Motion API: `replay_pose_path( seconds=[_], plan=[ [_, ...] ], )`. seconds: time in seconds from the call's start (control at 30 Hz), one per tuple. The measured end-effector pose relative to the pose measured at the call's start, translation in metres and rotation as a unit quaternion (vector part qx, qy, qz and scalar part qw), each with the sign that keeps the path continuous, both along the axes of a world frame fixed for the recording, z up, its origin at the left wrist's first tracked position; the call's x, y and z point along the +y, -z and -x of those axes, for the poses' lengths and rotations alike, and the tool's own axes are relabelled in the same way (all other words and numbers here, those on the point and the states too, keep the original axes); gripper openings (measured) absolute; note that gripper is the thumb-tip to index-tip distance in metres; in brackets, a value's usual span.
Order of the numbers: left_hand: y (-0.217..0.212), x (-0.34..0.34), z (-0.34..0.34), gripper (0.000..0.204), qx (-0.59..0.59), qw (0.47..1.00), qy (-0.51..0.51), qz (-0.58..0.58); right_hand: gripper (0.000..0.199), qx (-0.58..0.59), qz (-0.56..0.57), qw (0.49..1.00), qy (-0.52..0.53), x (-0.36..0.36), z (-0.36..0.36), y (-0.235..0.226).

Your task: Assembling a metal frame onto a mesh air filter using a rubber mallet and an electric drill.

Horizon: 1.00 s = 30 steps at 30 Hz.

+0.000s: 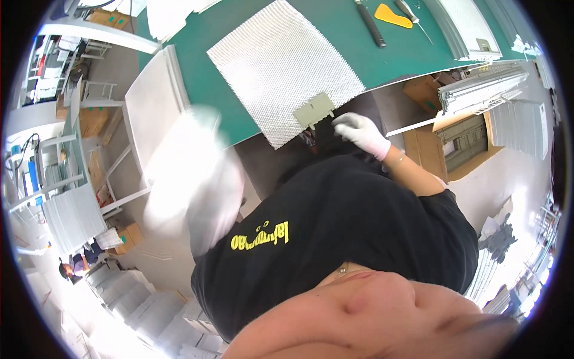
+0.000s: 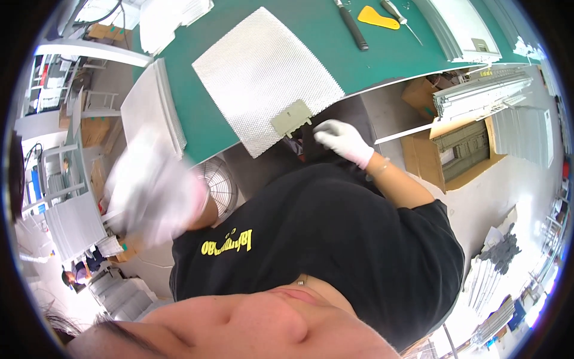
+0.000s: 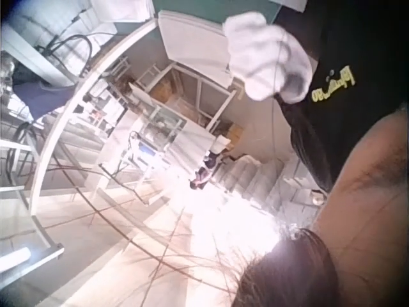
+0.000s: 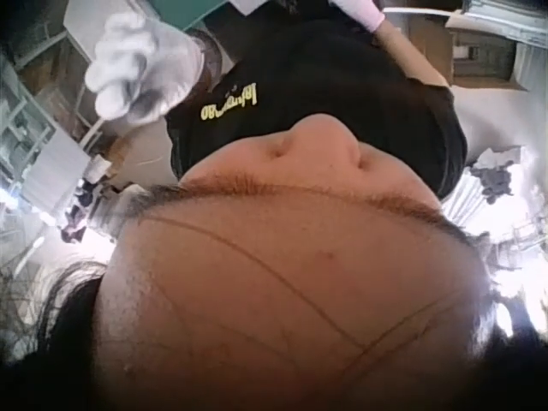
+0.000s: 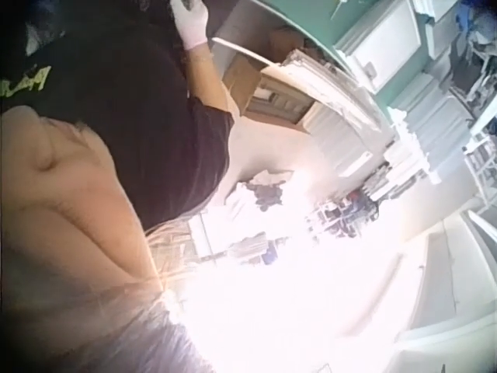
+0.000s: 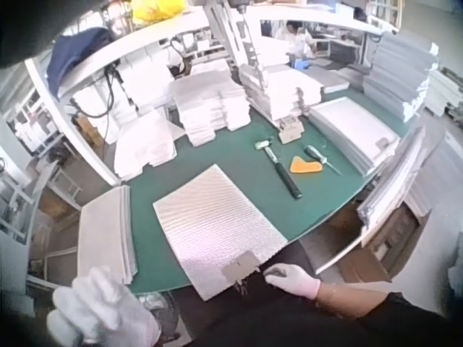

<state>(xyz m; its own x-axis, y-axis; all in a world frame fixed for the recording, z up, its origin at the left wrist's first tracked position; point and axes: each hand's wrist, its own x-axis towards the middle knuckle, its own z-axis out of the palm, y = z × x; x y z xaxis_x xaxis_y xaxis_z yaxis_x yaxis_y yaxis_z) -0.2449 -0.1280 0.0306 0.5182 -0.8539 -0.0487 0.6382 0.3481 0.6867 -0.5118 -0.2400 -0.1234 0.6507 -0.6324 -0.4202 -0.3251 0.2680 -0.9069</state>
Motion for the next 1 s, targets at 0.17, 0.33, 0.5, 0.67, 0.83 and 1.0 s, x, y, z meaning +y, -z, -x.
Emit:
replay_pose_path(
  seconds=[0.17, 0.33, 0.5, 0.67, 0.83, 1.0],
  plan=[
    [-0.095, 0.027, 0.033, 0.022, -0.273, 0.862, -0.052, 0.424, 0.023, 0.096, 0.170, 0.939, 0.282, -0.026, 0.093, 0.048],
    [-0.130, 0.011, 0.062, 0.010, -0.359, 0.793, -0.084, 0.485, 0.021, 0.094, 0.153, 0.883, 0.433, -0.043, 0.156, 0.064],
    [-0.099, -0.003, 0.070, 0.025, -0.218, 0.731, -0.064, 0.643, 0.023, 0.163, 0.202, 0.865, 0.429, -0.042, 0.186, 0.071],
    [-0.088, -0.006, 0.080, 0.013, -0.235, 0.779, -0.154, 0.561, 0.033, 0.234, 0.204, 0.806, 0.503, -0.033, 0.235, 0.151],
    [-0.079, -0.004, 0.090, 0.014, -0.281, 0.800, -0.244, 0.470, 0.026, -0.099, -0.247, 0.842, 0.470, -0.039, 0.211, 0.131],
    [-0.001, -0.009, 0.092, 0.015, -0.485, 0.825, -0.209, 0.200, 0.020, -0.210, -0.224, 0.815, 0.492, -0.040, 0.212, 0.129]
  ],
)
